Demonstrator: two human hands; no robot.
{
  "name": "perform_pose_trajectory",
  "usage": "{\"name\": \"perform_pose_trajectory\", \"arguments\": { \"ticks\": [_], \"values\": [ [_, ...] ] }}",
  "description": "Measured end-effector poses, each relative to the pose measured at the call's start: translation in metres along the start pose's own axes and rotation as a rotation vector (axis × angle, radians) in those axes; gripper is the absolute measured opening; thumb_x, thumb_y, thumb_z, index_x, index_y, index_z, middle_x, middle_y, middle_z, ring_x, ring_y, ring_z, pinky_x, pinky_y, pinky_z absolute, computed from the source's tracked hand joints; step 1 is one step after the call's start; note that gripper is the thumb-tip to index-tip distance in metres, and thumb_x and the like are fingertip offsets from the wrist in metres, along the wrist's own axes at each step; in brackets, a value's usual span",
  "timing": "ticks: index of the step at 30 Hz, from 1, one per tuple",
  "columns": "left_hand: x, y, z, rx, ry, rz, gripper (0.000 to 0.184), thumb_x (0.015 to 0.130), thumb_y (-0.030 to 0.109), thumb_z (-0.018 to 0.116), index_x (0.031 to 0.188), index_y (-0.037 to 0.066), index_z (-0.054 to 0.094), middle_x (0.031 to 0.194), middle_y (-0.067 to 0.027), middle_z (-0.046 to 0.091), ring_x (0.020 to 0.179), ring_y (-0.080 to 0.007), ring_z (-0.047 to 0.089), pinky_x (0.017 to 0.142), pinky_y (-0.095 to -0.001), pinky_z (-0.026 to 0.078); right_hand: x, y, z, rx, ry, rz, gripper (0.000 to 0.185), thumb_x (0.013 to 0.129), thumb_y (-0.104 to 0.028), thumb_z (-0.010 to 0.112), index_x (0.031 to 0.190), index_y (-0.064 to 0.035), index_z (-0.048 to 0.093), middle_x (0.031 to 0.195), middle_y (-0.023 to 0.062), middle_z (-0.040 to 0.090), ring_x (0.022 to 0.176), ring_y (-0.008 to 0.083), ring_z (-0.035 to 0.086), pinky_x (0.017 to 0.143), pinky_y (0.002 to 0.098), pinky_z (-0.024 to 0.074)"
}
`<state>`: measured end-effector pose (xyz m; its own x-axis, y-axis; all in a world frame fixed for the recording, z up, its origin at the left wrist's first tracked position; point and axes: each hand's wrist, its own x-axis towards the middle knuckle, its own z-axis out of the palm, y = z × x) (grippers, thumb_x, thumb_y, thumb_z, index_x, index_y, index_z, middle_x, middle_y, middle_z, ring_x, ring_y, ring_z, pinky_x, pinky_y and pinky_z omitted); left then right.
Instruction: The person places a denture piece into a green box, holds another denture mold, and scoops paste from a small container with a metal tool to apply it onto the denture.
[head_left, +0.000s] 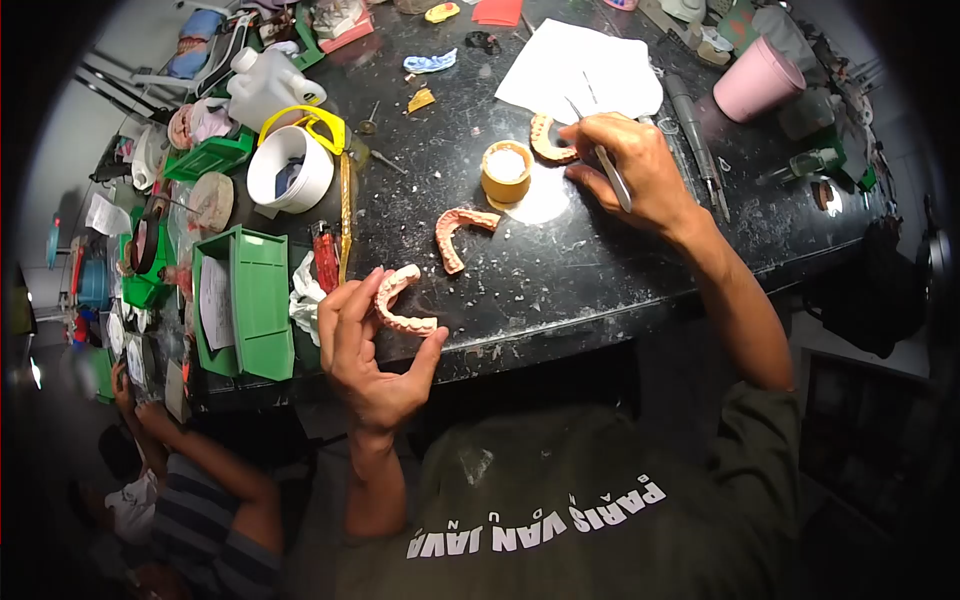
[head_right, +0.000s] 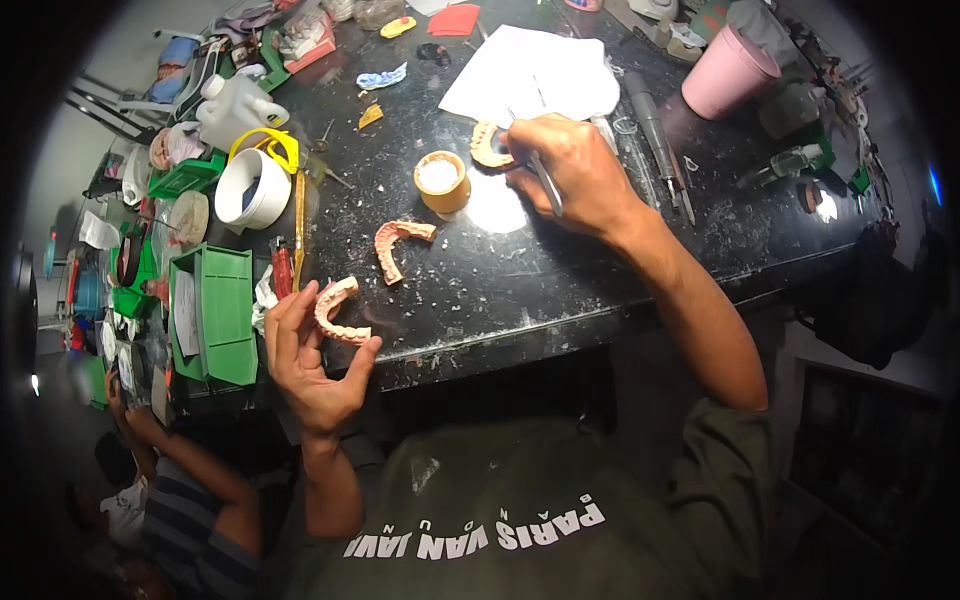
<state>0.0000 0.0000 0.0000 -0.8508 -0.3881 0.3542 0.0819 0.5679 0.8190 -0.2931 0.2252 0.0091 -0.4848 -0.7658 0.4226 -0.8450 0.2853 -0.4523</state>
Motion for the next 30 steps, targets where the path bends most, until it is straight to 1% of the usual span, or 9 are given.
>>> {"name": "perform_pose_trajectory", "arguments": {
  "ticks": [2, 6, 7, 9, 13, 17, 20, 25, 30],
  "values": [
    [0.004, 0.008, 0.009, 0.115, 0.011, 0.016, 0.083, 0.074, -0.008, 0.089, 0.148, -0.005, 0.053, 0.140, -0.0166, 0.048, 0.127, -0.0299, 0.065, 0.107, -0.0389, 0.059, -0.003, 0.008, -0.001, -0.002, -0.003, 0.047, 0.019, 0.082, -0.009, 0.084, 0.096, -0.0035, 0.071, 0.090, 0.0172, 0.074, 0.083, 0.0369, 0.073, 0.076, 0.0438, 0.0568],
    [0.011, -0.010, -0.003, 0.209, 0.028, 0.014, 0.081, 0.075, -0.007, 0.090, 0.147, -0.005, 0.053, 0.140, -0.0170, 0.049, 0.125, -0.0294, 0.065, 0.106, -0.0380, 0.059, -0.006, -0.019, 0.000, 0.010, 0.049, 0.041, 0.014, 0.085, -0.007, 0.082, 0.093, -0.0025, 0.071, 0.087, 0.0160, 0.074, 0.078, 0.0349, 0.073, 0.072, 0.0418, 0.0558],
    [0.013, -0.013, -0.002, 0.216, 0.058, 0.016, 0.080, 0.073, -0.002, 0.092, 0.145, -0.002, 0.057, 0.135, -0.0172, 0.052, 0.122, -0.0308, 0.065, 0.103, -0.0396, 0.058, -0.011, -0.031, -0.005, 0.064, 0.068, 0.134, 0.013, 0.084, -0.005, 0.082, 0.090, -0.0020, 0.070, 0.083, 0.0155, 0.073, 0.075, 0.0339, 0.073, 0.071, 0.0401, 0.0554],
    [0.015, -0.019, 0.002, 0.235, 0.119, 0.026, 0.079, 0.069, 0.007, 0.095, 0.141, 0.004, 0.064, 0.126, -0.0176, 0.058, 0.115, -0.0336, 0.063, 0.097, -0.0429, 0.056, -0.025, -0.044, -0.008, 0.122, 0.115, 0.176, 0.014, 0.083, -0.003, 0.083, 0.086, -0.0019, 0.069, 0.082, 0.0144, 0.075, 0.073, 0.0318, 0.074, 0.070, 0.0383, 0.0549],
    [0.020, -0.017, 0.003, 0.294, 0.072, 0.048, 0.081, 0.076, -0.001, 0.090, 0.148, -0.003, 0.054, 0.136, -0.0196, 0.055, 0.122, -0.0309, 0.065, 0.104, -0.0393, 0.059, -0.049, -0.075, -0.004, 0.125, 0.107, 0.077, 0.023, 0.079, 0.001, 0.085, 0.078, -0.0050, 0.063, 0.088, 0.0098, 0.078, 0.079, 0.0276, 0.074, 0.076, 0.0367, 0.0525],
    [0.025, -0.017, 0.008, 0.300, 0.103, 0.058, 0.081, 0.075, 0.003, 0.091, 0.147, -0.001, 0.056, 0.130, -0.0197, 0.061, 0.117, -0.0330, 0.066, 0.100, -0.0420, 0.056, -0.062, -0.098, 0.016, 0.090, 0.103, -0.017, 0.024, 0.078, -0.001, 0.086, 0.079, -0.0083, 0.063, 0.090, 0.0046, 0.077, 0.084, 0.0257, 0.074, 0.077, 0.0386, 0.0502],
    [0.027, -0.015, 0.008, 0.312, 0.096, 0.041, 0.082, 0.073, 0.003, 0.091, 0.147, -0.001, 0.056, 0.128, -0.0194, 0.062, 0.116, -0.0328, 0.066, 0.101, -0.0422, 0.055, -0.064, -0.106, 0.026, 0.049, 0.119, 0.010, 0.022, 0.079, -0.001, 0.084, 0.081, -0.0076, 0.064, 0.092, 0.0051, 0.077, 0.087, 0.0260, 0.074, 0.079, 0.0390, 0.0508],
    [0.028, -0.013, 0.007, 0.335, 0.091, 0.051, 0.083, 0.074, 0.003, 0.088, 0.149, -0.001, 0.053, 0.128, -0.0215, 0.061, 0.120, -0.0382, 0.063, 0.105, -0.0451, 0.052, -0.062, -0.109, 0.040, 0.050, 0.184, 0.006, 0.022, 0.077, 0.002, 0.085, 0.082, -0.0067, 0.065, 0.092, 0.0069, 0.078, 0.088, 0.0267, 0.075, 0.081, 0.0387, 0.0519],
    [0.040, 0.000, 0.006, 0.337, 0.004, 0.022, 0.085, 0.075, 0.019, 0.095, 0.146, -0.004, 0.055, 0.128, -0.0224, 0.059, 0.119, -0.0395, 0.061, 0.105, -0.0449, 0.051, -0.064, -0.110, 0.038, 0.045, 0.207, 0.027, 0.024, 0.078, 0.002, 0.087, 0.081, -0.0063, 0.064, 0.092, 0.0072, 0.078, 0.088, 0.0263, 0.075, 0.081, 0.0378, 0.0523]
  ]
}}
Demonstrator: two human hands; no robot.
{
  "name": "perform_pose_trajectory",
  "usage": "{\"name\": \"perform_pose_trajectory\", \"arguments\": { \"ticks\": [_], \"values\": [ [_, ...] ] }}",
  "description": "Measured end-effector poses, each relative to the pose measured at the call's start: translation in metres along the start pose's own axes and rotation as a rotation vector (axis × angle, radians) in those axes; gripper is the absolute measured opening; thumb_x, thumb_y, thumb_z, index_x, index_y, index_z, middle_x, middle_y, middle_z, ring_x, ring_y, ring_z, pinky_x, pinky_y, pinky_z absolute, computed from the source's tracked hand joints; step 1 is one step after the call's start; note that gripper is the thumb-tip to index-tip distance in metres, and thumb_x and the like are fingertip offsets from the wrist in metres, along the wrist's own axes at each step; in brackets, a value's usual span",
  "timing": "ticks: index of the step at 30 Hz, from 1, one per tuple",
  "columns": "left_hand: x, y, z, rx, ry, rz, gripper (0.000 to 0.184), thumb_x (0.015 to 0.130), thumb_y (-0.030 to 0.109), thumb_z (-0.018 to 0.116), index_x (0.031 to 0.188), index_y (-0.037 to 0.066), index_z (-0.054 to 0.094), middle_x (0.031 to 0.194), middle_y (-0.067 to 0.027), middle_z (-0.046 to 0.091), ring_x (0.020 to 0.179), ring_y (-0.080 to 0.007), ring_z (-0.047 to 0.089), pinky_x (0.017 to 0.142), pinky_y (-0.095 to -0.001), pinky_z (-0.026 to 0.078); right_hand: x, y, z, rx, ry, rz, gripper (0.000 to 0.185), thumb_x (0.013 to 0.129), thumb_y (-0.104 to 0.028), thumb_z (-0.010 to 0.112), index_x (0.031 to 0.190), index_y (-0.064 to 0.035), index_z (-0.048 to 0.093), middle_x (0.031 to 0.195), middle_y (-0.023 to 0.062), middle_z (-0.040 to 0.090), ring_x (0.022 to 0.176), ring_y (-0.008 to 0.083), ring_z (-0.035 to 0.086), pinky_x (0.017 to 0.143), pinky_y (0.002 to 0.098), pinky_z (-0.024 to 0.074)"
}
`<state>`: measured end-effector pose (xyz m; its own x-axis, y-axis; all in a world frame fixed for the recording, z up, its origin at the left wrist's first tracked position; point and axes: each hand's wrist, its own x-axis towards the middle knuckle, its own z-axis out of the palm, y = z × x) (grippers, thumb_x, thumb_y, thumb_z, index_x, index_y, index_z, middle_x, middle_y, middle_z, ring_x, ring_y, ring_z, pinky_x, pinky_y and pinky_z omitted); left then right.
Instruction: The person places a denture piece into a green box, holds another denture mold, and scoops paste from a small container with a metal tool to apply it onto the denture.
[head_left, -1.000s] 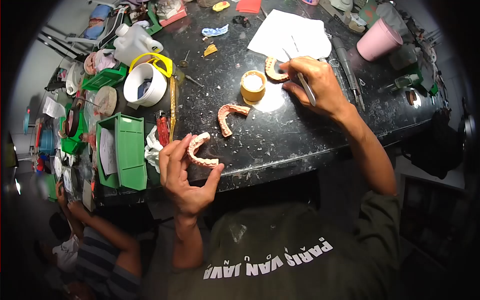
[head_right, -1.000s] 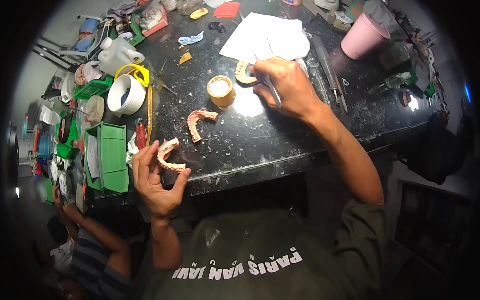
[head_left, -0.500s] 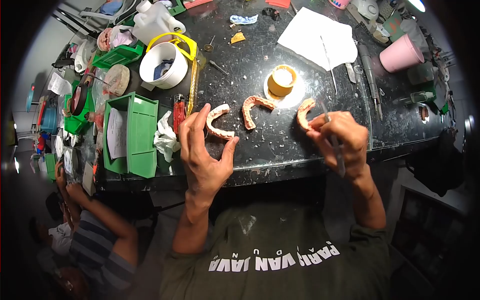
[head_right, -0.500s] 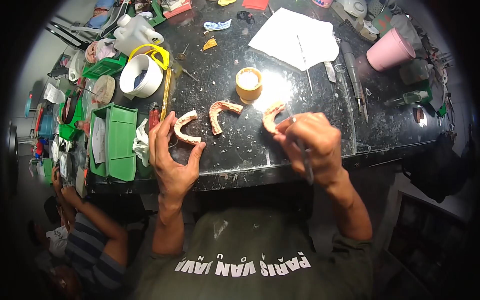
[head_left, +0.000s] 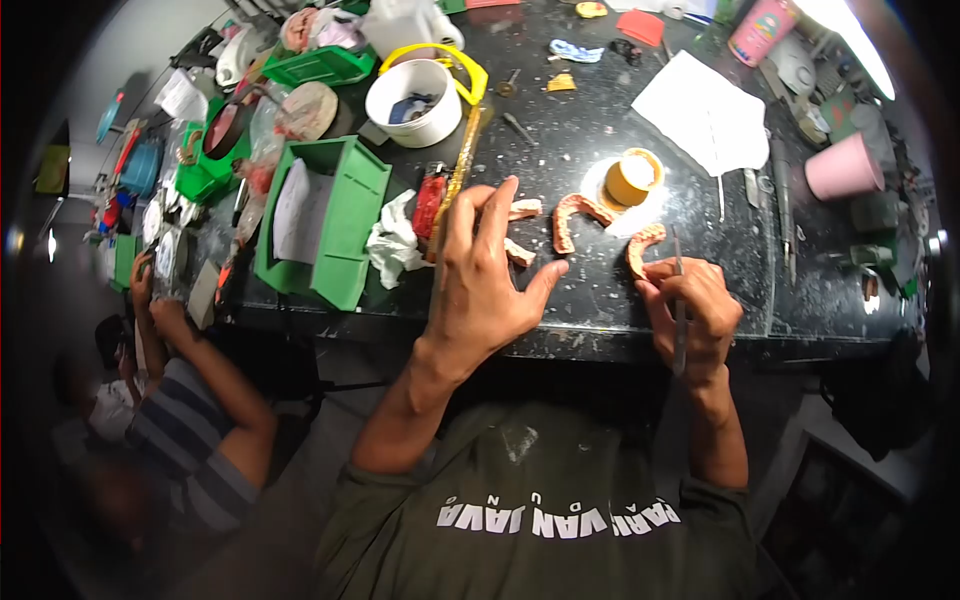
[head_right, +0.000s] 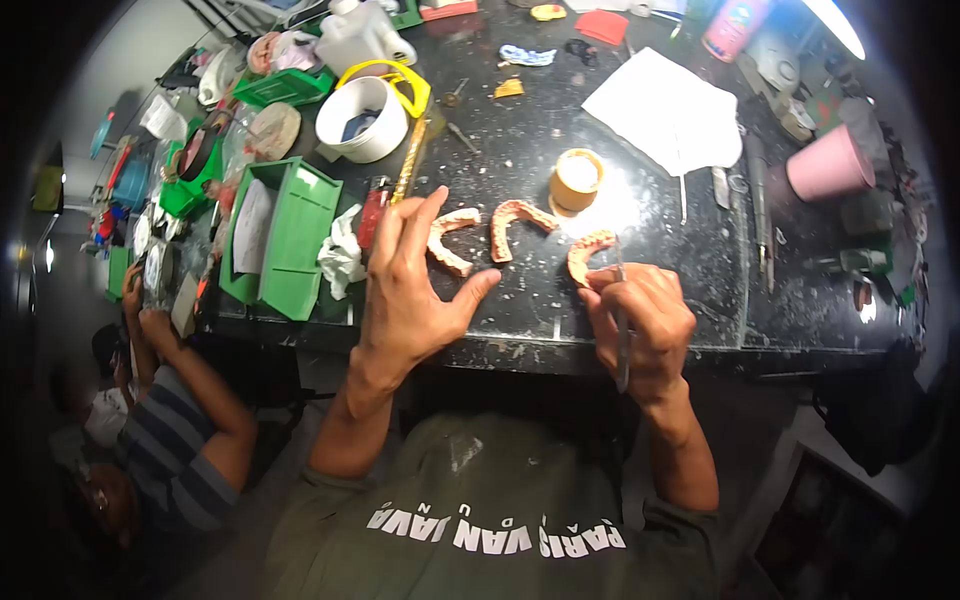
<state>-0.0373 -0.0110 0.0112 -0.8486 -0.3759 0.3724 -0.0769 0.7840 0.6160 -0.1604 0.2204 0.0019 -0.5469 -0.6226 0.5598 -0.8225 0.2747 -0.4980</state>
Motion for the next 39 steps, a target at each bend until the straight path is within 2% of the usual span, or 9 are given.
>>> {"name": "perform_pose_trajectory", "arguments": {
  "ticks": [5, 10, 14, 18, 22, 26, 28, 31, 39],
  "values": [
    [0.036, 0.011, 0.022, 0.195, 0.052, 0.077, 0.038, 0.082, 0.023, 0.085, 0.111, -0.002, 0.079, 0.108, -0.0146, 0.061, 0.104, -0.0331, 0.057, 0.094, -0.0449, 0.046, -0.002, -0.002, 0.002, -0.018, 0.051, -0.028, 0.024, 0.079, 0.002, 0.086, 0.083, -0.0055, 0.064, 0.092, 0.0092, 0.078, 0.088, 0.0277, 0.076, 0.083, 0.0384, 0.0532],
    [0.045, 0.011, 0.050, 0.310, 0.007, 0.009, 0.013, 0.084, 0.019, 0.078, 0.087, 0.006, 0.077, 0.107, -0.0122, 0.062, 0.110, -0.0311, 0.054, 0.093, -0.0462, 0.039, -0.001, -0.007, -0.002, 0.012, 0.171, -0.097, 0.027, 0.081, 0.008, 0.084, 0.084, -0.0042, 0.060, 0.094, 0.0150, 0.078, 0.091, 0.0317, 0.077, 0.085, 0.0413, 0.0582],
    [0.036, 0.017, 0.034, 0.149, 0.089, 0.046, 0.014, 0.087, 0.017, 0.079, 0.090, 0.008, 0.069, 0.090, -0.0064, 0.069, 0.089, -0.0292, 0.064, 0.088, -0.0470, 0.043, 0.008, -0.013, -0.012, 0.090, 0.274, -0.037, 0.030, 0.080, 0.011, 0.083, 0.082, -0.0030, 0.057, 0.093, 0.0190, 0.078, 0.091, 0.0327, 0.077, 0.086, 0.0425, 0.0594],
    [0.018, 0.011, -0.018, -0.210, 0.182, -0.007, 0.009, 0.091, 0.003, 0.076, 0.099, 0.003, 0.072, 0.091, -0.0078, 0.072, 0.078, -0.0217, 0.070, 0.073, -0.0366, 0.050, 0.026, -0.022, -0.018, 0.050, 0.239, -0.065, 0.031, 0.078, 0.012, 0.084, 0.082, -0.0035, 0.057, 0.095, 0.0195, 0.079, 0.091, 0.0324, 0.077, 0.087, 0.0412, 0.0594],
    [-0.011, -0.008, -0.107, -0.160, 0.428, -0.188, 0.009, 0.094, 0.005, 0.076, 0.102, 0.001, 0.074, 0.088, -0.0107, 0.073, 0.086, -0.0224, 0.072, 0.079, -0.0348, 0.054, 0.055, -0.044, -0.005, 0.059, 0.161, -0.200, 0.029, 0.076, 0.009, 0.087, 0.079, -0.0044, 0.061, 0.092, 0.0137, 0.079, 0.089, 0.0301, 0.077, 0.084, 0.0391, 0.0589],
    [-0.041, -0.072, -0.175, 0.367, 0.740, -0.188, 0.015, 0.089, 0.012, 0.083, 0.097, 0.000, 0.078, 0.112, -0.0163, 0.075, 0.105, -0.0299, 0.071, 0.097, -0.0413, 0.053, 0.120, -0.099, 0.032, 0.153, 0.054, -0.391, 0.015, 0.081, 0.000, 0.085, 0.080, -0.0068, 0.072, 0.081, 0.0054, 0.075, 0.079, 0.0267, 0.069, 0.072, 0.0367, 0.0547],
    [-0.045, -0.082, -0.175, 0.452, 0.692, -0.239, 0.015, 0.086, 0.013, 0.086, 0.095, 0.003, 0.080, 0.124, -0.0189, 0.072, 0.115, -0.0339, 0.069, 0.102, -0.0443, 0.051, 0.152, -0.127, 0.069, 0.319, 0.012, -0.437, 0.012, 0.084, -0.008, 0.083, 0.081, -0.0079, 0.071, 0.071, 0.0053, 0.065, 0.071, 0.0279, 0.059, 0.067, 0.0394, 0.0498],
    [-0.049, -0.082, -0.169, 0.498, 0.606, -0.319, 0.016, 0.080, 0.019, 0.091, 0.089, 0.008, 0.084, 0.136, -0.0234, 0.067, 0.128, -0.0407, 0.063, 0.109, -0.0494, 0.048, 0.183, -0.147, 0.128, 0.566, -0.152, -0.494, 0.013, 0.074, -0.004, 0.076, 0.084, -0.0078, 0.068, 0.073, 0.0087, 0.068, 0.079, 0.0348, 0.063, 0.071, 0.0465, 0.0511],
    [-0.059, -0.101, -0.152, 0.428, 0.549, -0.389, 0.012, 0.076, 0.018, 0.091, 0.085, 0.010, 0.086, 0.140, -0.0194, 0.066, 0.132, -0.0409, 0.061, 0.113, -0.0511, 0.047, 0.182, -0.165, 0.178, 0.268, -0.342, -0.439, 0.012, 0.078, -0.013, 0.072, 0.090, -0.0103, 0.071, 0.079, 0.0070, 0.067, 0.095, 0.0318, 0.063, 0.087, 0.0477, 0.0418]
  ]
}}
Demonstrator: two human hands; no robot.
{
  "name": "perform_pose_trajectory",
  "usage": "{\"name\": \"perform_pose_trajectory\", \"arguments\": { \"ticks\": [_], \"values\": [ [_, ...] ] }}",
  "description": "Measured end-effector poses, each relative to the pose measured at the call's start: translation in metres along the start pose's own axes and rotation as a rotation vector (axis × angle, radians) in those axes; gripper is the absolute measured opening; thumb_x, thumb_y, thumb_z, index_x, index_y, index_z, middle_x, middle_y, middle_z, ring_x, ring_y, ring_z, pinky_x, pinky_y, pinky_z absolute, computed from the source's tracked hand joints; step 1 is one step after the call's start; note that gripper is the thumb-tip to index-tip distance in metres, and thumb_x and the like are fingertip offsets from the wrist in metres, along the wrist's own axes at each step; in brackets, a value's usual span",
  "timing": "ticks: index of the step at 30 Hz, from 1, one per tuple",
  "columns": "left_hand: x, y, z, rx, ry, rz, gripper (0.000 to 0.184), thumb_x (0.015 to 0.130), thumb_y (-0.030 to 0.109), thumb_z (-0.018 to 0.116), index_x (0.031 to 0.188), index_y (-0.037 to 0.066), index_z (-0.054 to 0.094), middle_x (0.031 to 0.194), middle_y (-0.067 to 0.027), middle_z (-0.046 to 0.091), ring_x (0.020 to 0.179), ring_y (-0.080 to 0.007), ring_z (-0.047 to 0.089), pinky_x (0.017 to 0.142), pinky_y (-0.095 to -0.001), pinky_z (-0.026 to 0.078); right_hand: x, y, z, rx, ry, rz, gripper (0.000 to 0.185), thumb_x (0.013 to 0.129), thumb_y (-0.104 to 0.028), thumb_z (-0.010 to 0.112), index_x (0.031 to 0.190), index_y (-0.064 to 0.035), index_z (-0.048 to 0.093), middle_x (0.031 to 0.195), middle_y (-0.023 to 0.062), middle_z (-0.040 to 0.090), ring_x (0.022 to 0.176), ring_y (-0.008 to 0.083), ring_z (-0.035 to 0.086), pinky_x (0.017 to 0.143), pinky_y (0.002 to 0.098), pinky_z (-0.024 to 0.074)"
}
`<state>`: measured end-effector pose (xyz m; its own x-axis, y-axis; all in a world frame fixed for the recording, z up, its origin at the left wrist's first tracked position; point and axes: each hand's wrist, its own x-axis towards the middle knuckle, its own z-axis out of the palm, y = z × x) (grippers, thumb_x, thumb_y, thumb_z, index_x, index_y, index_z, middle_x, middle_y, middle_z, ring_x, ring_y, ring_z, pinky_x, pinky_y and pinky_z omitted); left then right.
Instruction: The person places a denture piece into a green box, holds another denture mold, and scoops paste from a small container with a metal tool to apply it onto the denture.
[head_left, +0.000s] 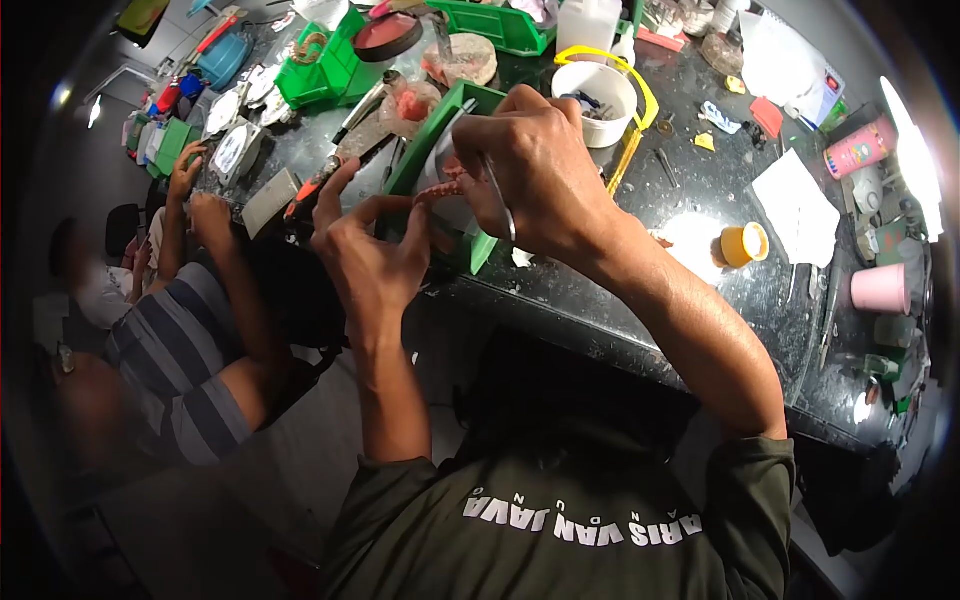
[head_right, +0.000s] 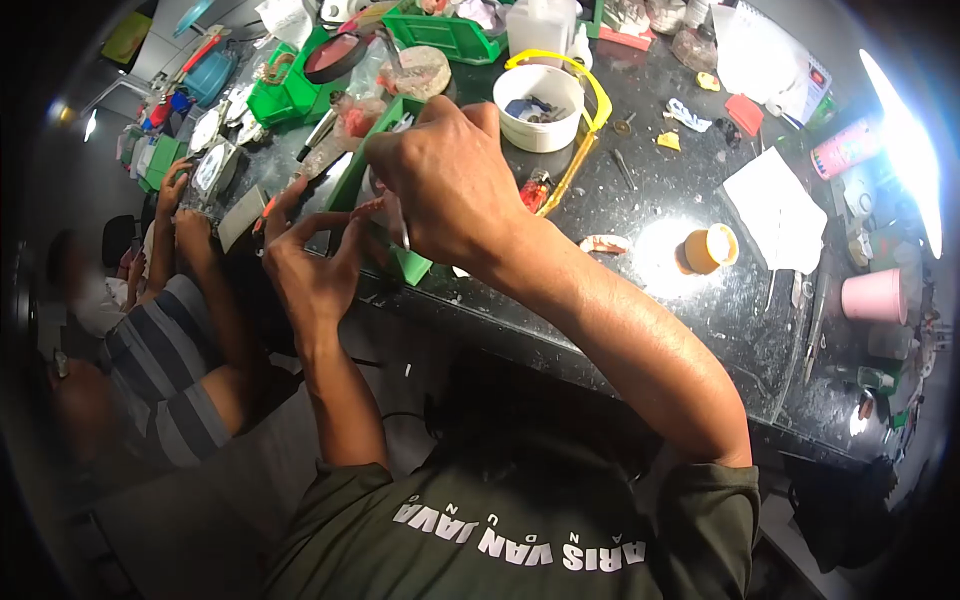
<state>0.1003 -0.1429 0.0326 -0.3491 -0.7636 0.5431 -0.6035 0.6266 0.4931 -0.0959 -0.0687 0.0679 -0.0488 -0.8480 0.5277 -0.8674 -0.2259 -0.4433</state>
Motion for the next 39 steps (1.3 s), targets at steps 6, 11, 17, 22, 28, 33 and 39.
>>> {"name": "perform_pose_trajectory", "arguments": {
  "ticks": [6, 11, 17, 22, 28, 33, 39],
  "values": [
    [0.000, -0.008, 0.004, 0.085, -0.019, 0.032, 0.015, 0.077, 0.015, 0.089, 0.092, 0.012, 0.088, 0.144, -0.0161, 0.067, 0.137, -0.0353, 0.061, 0.116, -0.0455, 0.046, 0.009, 0.002, 0.003, -0.019, -0.012, 0.033, 0.012, 0.075, -0.012, 0.071, 0.087, -0.0102, 0.072, 0.075, 0.0106, 0.068, 0.096, 0.0386, 0.066, 0.082, 0.0547, 0.0418],
    [-0.003, -0.012, 0.007, 0.048, -0.111, 0.065, 0.016, 0.084, 0.017, 0.087, 0.098, 0.010, 0.087, 0.145, -0.0198, 0.067, 0.135, -0.0368, 0.063, 0.115, -0.0435, 0.047, 0.013, 0.004, -0.012, -0.010, -0.156, 0.066, 0.014, 0.076, -0.017, 0.080, 0.085, -0.0094, 0.072, 0.077, 0.0123, 0.072, 0.086, 0.0406, 0.073, 0.076, 0.0561, 0.0430],
    [-0.005, -0.022, 0.008, 0.061, -0.227, -0.027, 0.020, 0.095, 0.017, 0.077, 0.106, 0.003, 0.084, 0.143, -0.0227, 0.067, 0.131, -0.0382, 0.065, 0.111, -0.0459, 0.049, -0.010, 0.024, -0.091, -0.079, -0.103, -0.102, 0.022, 0.078, -0.015, 0.078, 0.098, -0.0086, 0.075, 0.086, 0.0116, 0.074, 0.090, 0.0362, 0.076, 0.075, 0.0574, 0.0562],
    [-0.006, -0.009, -0.002, 0.011, -0.302, -0.058, 0.029, 0.105, 0.020, 0.065, 0.113, -0.003, 0.080, 0.143, -0.0255, 0.065, 0.131, -0.0397, 0.064, 0.110, -0.0461, 0.047, -0.099, 0.020, -0.163, 0.041, 0.170, 0.160, 0.025, 0.082, -0.004, 0.087, 0.089, -0.0044, 0.063, 0.096, 0.0103, 0.077, 0.078, 0.0203, 0.073, 0.069, 0.0346, 0.0565],
    [-0.007, -0.003, -0.005, -0.087, -0.305, -0.094, 0.044, 0.111, 0.031, 0.056, 0.119, -0.006, 0.077, 0.143, -0.0257, 0.064, 0.131, -0.0395, 0.063, 0.110, -0.0439, 0.046, -0.182, 0.022, -0.118, -0.090, -0.018, 0.347, 0.032, 0.077, -0.008, 0.091, 0.085, -0.0052, 0.060, 0.099, 0.0131, 0.078, 0.087, 0.0313, 0.075, 0.074, 0.0396, 0.0596],
    [-0.014, -0.002, -0.007, -0.072, -0.278, -0.107, 0.041, 0.111, 0.029, 0.056, 0.121, -0.004, 0.078, 0.139, -0.0244, 0.066, 0.129, -0.0370, 0.064, 0.108, -0.0431, 0.048, -0.197, 0.026, -0.069, -0.046, 0.116, 0.406, 0.024, 0.083, -0.012, 0.085, 0.090, -0.0062, 0.063, 0.090, 0.0115, 0.069, 0.083, 0.0341, 0.068, 0.073, 0.0452, 0.0550],
    [-0.024, -0.004, -0.009, -0.179, -0.251, -0.077, 0.037, 0.105, 0.030, 0.066, 0.119, -0.003, 0.075, 0.130, -0.0212, 0.068, 0.122, -0.0358, 0.064, 0.108, -0.0442, 0.046, -0.199, 0.026, -0.060, -0.110, 0.246, 0.383, 0.016, 0.083, -0.006, 0.080, 0.088, -0.0074, 0.065, 0.077, 0.0103, 0.063, 0.074, 0.0324, 0.065, 0.068, 0.0453, 0.0526]
  ]
}}
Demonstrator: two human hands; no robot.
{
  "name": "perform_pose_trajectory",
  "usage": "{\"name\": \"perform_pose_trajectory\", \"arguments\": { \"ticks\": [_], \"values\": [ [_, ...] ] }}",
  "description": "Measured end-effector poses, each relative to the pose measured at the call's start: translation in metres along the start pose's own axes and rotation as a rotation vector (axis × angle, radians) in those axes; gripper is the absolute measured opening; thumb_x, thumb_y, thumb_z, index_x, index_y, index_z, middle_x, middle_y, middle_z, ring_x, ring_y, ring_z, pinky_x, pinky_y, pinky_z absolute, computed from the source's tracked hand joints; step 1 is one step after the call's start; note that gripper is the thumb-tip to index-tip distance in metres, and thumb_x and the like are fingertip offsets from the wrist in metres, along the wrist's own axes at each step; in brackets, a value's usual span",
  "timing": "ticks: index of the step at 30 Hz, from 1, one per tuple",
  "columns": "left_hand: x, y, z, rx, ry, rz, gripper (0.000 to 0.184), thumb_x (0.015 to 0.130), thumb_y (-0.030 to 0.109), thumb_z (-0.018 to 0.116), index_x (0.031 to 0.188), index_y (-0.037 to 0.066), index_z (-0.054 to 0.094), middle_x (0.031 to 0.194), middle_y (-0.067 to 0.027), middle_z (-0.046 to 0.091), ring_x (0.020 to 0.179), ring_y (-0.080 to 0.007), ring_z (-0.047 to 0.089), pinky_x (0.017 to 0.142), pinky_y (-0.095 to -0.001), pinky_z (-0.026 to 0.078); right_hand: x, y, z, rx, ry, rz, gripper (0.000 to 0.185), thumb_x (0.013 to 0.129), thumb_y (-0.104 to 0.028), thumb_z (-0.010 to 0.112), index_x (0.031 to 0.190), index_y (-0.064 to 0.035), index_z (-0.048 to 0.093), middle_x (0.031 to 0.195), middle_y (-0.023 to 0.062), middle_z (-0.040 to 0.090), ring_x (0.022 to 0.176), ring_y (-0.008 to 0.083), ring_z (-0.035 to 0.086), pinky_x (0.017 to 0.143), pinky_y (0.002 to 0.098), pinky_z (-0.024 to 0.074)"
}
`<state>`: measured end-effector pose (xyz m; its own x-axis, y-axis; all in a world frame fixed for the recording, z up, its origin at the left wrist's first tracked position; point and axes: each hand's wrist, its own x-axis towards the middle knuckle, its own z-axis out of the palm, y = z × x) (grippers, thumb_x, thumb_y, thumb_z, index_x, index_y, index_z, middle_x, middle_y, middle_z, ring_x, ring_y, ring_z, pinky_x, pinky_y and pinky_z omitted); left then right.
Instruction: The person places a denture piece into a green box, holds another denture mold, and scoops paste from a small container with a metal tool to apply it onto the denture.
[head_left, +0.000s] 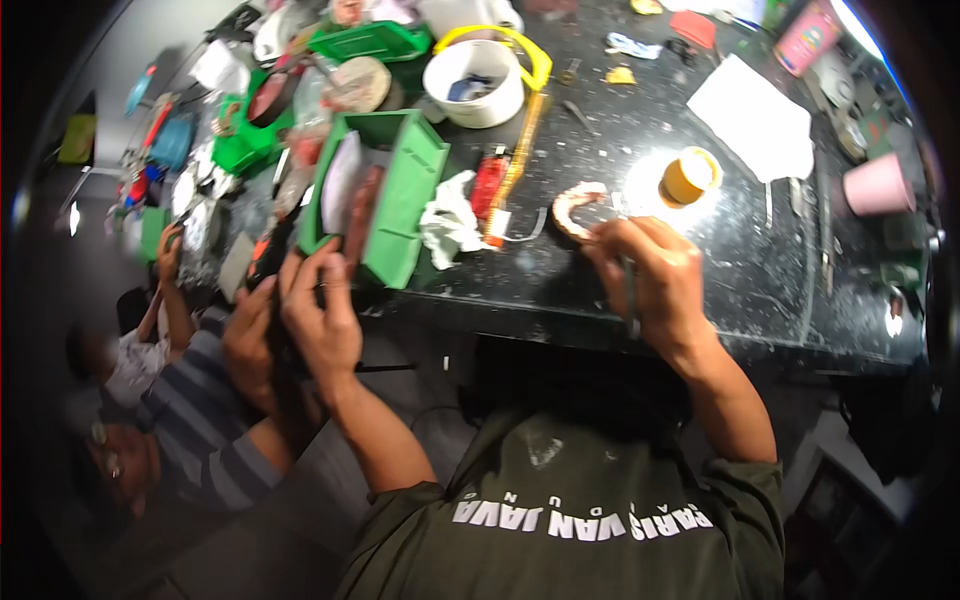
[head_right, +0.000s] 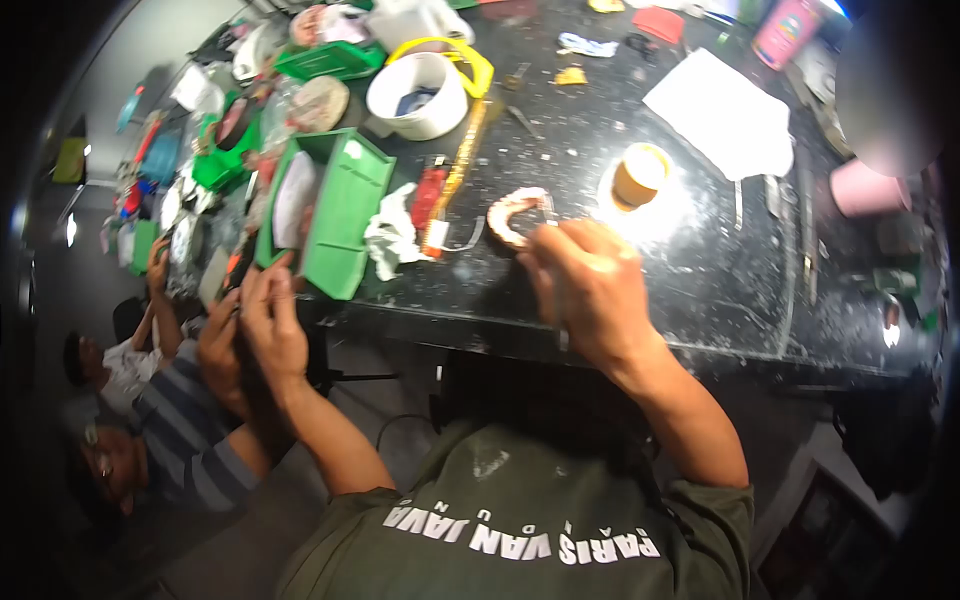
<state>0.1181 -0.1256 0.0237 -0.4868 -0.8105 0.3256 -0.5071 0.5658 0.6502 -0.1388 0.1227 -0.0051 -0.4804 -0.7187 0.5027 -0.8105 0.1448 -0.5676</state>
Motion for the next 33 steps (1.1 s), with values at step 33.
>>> {"name": "perform_pose_trajectory", "arguments": {
  "ticks": [33],
  "values": [
    [-0.030, -0.004, 0.037, -0.158, 0.548, 0.380, 0.113, 0.063, 0.029, 0.102, 0.145, -0.004, 0.033, 0.140, -0.0231, 0.045, 0.126, -0.0348, 0.057, 0.109, -0.0463, 0.052, -0.023, -0.007, -0.007, 0.032, -0.006, -0.022, 0.023, 0.078, 0.004, 0.084, 0.078, -0.0060, 0.063, 0.094, 0.0095, 0.078, 0.080, 0.0273, 0.071, 0.074, 0.0371, 0.0549]
  ]
}}
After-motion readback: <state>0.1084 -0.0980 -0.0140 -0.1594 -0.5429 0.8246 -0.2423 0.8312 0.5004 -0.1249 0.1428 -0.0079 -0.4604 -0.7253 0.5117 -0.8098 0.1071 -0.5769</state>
